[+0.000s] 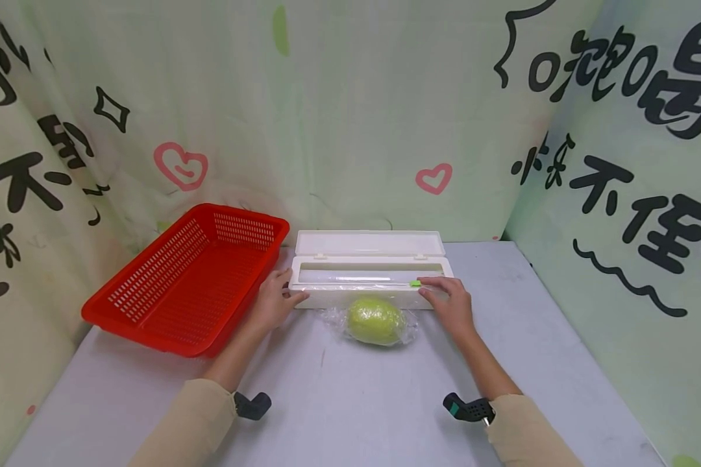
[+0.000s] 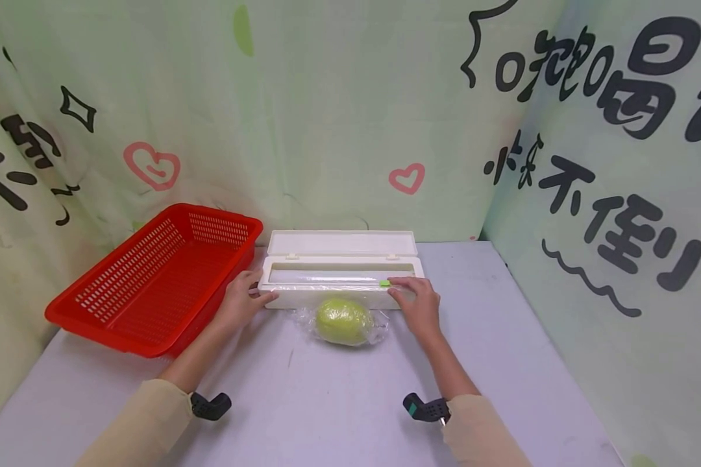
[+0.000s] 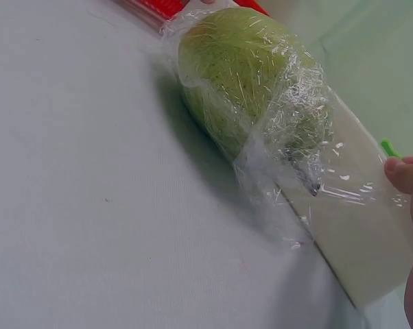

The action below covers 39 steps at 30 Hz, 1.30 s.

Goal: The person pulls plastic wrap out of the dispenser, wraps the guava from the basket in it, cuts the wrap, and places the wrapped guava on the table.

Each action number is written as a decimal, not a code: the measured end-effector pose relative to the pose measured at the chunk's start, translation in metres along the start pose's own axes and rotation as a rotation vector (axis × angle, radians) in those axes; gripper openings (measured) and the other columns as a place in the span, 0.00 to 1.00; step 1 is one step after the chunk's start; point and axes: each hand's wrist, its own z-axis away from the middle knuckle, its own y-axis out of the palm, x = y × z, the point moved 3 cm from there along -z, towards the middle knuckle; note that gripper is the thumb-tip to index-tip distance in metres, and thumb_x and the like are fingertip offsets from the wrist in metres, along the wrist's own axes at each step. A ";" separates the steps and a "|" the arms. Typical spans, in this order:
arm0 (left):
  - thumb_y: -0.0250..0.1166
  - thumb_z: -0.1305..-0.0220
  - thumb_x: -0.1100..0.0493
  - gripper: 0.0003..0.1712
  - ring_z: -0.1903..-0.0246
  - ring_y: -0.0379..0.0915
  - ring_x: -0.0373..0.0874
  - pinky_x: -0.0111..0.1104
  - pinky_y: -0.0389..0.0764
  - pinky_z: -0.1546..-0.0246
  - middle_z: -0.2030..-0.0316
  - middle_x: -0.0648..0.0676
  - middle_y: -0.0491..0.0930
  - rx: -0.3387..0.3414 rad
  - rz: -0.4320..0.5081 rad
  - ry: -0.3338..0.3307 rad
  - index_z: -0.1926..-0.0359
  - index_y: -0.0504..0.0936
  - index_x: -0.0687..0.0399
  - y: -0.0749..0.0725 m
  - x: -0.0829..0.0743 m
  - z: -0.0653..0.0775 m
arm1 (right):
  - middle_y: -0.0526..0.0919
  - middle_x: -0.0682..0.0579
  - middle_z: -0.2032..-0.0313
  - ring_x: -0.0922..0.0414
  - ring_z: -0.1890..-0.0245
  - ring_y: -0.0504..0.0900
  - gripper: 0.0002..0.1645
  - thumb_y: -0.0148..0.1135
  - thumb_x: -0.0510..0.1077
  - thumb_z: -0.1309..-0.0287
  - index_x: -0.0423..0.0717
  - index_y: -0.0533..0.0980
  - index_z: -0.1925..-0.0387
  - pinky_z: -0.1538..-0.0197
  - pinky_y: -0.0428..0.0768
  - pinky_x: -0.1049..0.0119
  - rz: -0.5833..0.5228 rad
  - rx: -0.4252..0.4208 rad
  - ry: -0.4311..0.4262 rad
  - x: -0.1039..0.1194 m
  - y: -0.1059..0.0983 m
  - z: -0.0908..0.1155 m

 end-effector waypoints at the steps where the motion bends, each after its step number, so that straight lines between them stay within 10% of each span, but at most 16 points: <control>1: 0.72 0.44 0.56 0.43 0.47 0.77 0.58 0.43 0.81 0.48 0.42 0.65 0.70 0.000 0.003 -0.003 0.30 0.64 0.57 0.000 0.000 0.000 | 0.86 0.42 0.55 0.49 0.49 0.75 0.13 0.70 0.36 0.49 0.39 0.83 0.59 0.45 0.67 0.65 -0.005 -0.010 -0.008 0.000 0.000 0.000; 13: 0.71 0.43 0.56 0.44 0.47 0.76 0.58 0.44 0.81 0.48 0.41 0.65 0.69 0.011 -0.010 -0.009 0.29 0.63 0.58 0.001 0.002 -0.003 | 0.79 0.41 0.53 0.43 0.46 0.68 0.19 0.60 0.33 0.41 0.51 0.83 0.51 0.42 0.55 0.38 0.192 0.143 -0.104 0.010 0.008 0.003; 39: 0.72 0.45 0.49 0.51 0.32 0.57 0.57 0.54 0.64 0.33 0.30 0.59 0.56 -0.009 -0.077 -0.001 0.26 0.54 0.51 0.005 -0.008 0.000 | 0.80 0.41 0.45 0.41 0.40 0.69 0.18 0.65 0.36 0.43 0.42 0.81 0.49 0.38 0.63 0.40 0.078 0.095 -0.084 0.009 -0.004 0.002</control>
